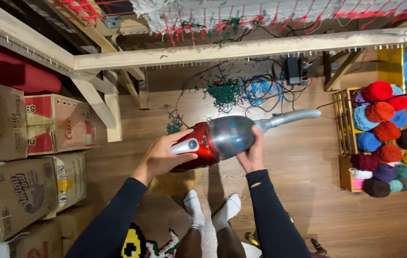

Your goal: Vacuuming trimmings and debris from a rug frame and the floor using a handheld vacuum.

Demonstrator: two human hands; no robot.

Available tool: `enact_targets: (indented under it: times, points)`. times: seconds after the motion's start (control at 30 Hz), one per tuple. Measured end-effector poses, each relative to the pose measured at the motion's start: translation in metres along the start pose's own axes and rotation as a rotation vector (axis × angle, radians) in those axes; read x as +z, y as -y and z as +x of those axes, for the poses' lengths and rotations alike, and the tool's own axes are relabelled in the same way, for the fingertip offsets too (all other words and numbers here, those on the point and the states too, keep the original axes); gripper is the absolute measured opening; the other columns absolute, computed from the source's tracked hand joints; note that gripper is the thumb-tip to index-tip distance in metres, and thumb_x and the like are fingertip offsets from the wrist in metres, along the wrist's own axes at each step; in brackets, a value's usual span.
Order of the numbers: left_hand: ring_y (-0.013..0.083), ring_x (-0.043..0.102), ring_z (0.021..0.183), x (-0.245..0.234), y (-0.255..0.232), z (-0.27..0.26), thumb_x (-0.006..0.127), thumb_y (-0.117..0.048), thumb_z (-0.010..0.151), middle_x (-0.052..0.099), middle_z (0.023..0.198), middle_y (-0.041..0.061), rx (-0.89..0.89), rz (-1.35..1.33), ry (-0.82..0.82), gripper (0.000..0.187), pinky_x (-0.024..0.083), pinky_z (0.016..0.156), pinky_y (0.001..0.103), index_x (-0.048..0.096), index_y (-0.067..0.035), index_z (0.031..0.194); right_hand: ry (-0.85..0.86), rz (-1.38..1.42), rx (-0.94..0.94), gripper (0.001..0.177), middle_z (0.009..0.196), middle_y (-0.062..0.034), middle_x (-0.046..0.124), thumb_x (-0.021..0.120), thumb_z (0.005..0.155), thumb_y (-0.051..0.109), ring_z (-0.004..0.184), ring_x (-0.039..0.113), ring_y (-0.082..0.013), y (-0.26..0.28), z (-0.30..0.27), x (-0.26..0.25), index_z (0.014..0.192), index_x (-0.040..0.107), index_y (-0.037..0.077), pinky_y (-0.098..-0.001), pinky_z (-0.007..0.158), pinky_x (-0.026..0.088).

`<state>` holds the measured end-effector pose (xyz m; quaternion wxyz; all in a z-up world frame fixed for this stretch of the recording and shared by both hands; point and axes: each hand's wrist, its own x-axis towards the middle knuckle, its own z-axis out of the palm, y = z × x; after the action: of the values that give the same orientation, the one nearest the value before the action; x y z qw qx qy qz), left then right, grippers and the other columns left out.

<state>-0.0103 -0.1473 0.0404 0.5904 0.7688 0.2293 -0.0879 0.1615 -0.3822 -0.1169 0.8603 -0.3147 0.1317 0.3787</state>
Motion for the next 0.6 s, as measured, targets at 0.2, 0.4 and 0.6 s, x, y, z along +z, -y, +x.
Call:
enact_targets:
  times: [0.2, 0.4, 0.6]
  points:
    - [0.0192, 0.064, 0.125, -0.027, 0.052, -0.005, 0.088, -0.029, 0.073, 0.065, 0.142, 0.015, 0.038, -0.287, 0.060, 0.091, 0.052, 0.104, 0.033, 0.049, -0.005, 0.151, -0.245, -0.020, -0.050, 0.062, 0.129, -0.0066, 0.069, 0.053, 0.093, 0.060, 0.118, 0.066, -0.0261, 0.007, 0.001, 0.000, 0.133, 0.062, 0.014, -0.0477, 0.105, 0.053]
    - [0.0238, 0.068, 0.116, -0.038, 0.111, -0.012, 0.090, -0.042, 0.066, 0.068, 0.133, 0.011, -0.070, 0.071, -0.052, 0.091, 0.056, 0.096, 0.037, 0.053, -0.014, 0.144, -0.116, -0.051, -0.144, 0.067, 0.143, -0.0062, 0.064, 0.051, 0.098, 0.063, 0.131, 0.061, -0.0260, 0.030, 0.019, -0.042, 0.142, 0.059, 0.013, -0.0450, 0.112, 0.051]
    - [0.0290, 0.075, 0.105, -0.006, 0.252, 0.019, 0.084, -0.054, 0.074, 0.076, 0.116, 0.014, -0.168, 0.429, -0.134, 0.066, 0.057, 0.091, 0.039, 0.066, -0.013, 0.122, -0.022, -0.062, -0.210, 0.066, 0.147, -0.0071, 0.063, 0.052, 0.102, 0.061, 0.137, 0.060, -0.0254, 0.027, 0.037, -0.076, 0.146, 0.057, 0.011, -0.0444, 0.122, 0.046]
